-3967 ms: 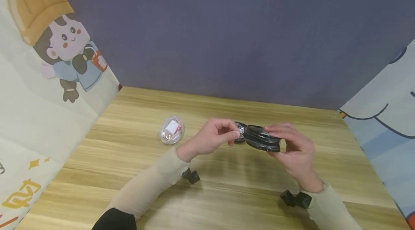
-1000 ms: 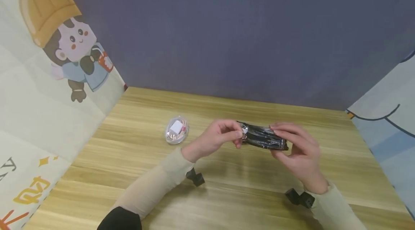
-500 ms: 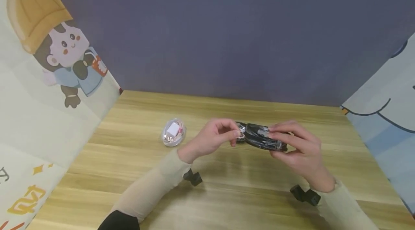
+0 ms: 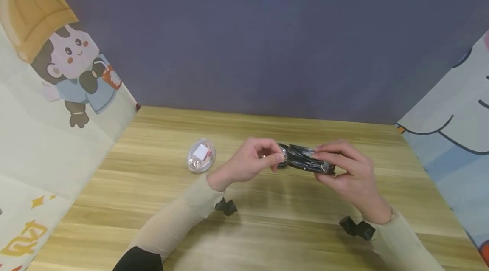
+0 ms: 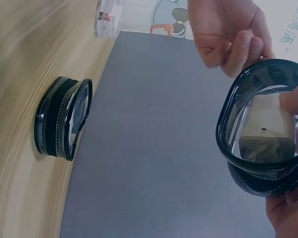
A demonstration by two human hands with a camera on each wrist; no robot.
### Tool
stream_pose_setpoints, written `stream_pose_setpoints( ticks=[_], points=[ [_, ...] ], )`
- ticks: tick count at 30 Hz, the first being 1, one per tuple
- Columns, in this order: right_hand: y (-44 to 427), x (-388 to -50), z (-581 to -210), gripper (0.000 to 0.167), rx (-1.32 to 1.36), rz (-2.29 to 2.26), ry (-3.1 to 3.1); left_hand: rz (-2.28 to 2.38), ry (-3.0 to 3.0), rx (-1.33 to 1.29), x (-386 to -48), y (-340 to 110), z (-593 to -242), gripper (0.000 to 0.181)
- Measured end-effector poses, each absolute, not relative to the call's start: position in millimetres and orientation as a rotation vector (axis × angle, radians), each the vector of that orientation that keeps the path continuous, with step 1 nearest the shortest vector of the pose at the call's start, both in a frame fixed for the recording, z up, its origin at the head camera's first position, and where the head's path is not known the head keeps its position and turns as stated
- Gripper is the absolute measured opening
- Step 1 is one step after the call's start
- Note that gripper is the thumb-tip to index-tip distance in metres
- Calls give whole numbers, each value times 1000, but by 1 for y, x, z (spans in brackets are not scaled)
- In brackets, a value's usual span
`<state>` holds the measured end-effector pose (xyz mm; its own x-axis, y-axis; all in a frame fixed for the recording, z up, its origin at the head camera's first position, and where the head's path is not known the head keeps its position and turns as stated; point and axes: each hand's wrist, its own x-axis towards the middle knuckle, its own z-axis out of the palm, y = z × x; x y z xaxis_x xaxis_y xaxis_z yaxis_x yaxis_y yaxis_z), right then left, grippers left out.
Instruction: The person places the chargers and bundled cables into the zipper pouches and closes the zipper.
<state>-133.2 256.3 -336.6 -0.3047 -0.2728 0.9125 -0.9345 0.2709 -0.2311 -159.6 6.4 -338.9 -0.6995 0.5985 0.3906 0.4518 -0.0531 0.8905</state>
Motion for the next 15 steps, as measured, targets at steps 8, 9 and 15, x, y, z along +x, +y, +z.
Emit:
stream_pose_setpoints(
  ticks=[8, 9, 15],
  points=[
    [253, -132, -334, 33, 1130, 1074, -1766, 1856, 2090, 1242, -157, 9, -335, 6],
    [253, -132, -334, 34, 1129, 1072, -1771, 1855, 2095, 1248, -157, 9, -334, 6],
    [255, -134, -338, 35, 1100, 1036, -1834, 1830, 2152, 1307, -157, 10, -335, 6]
  ],
)
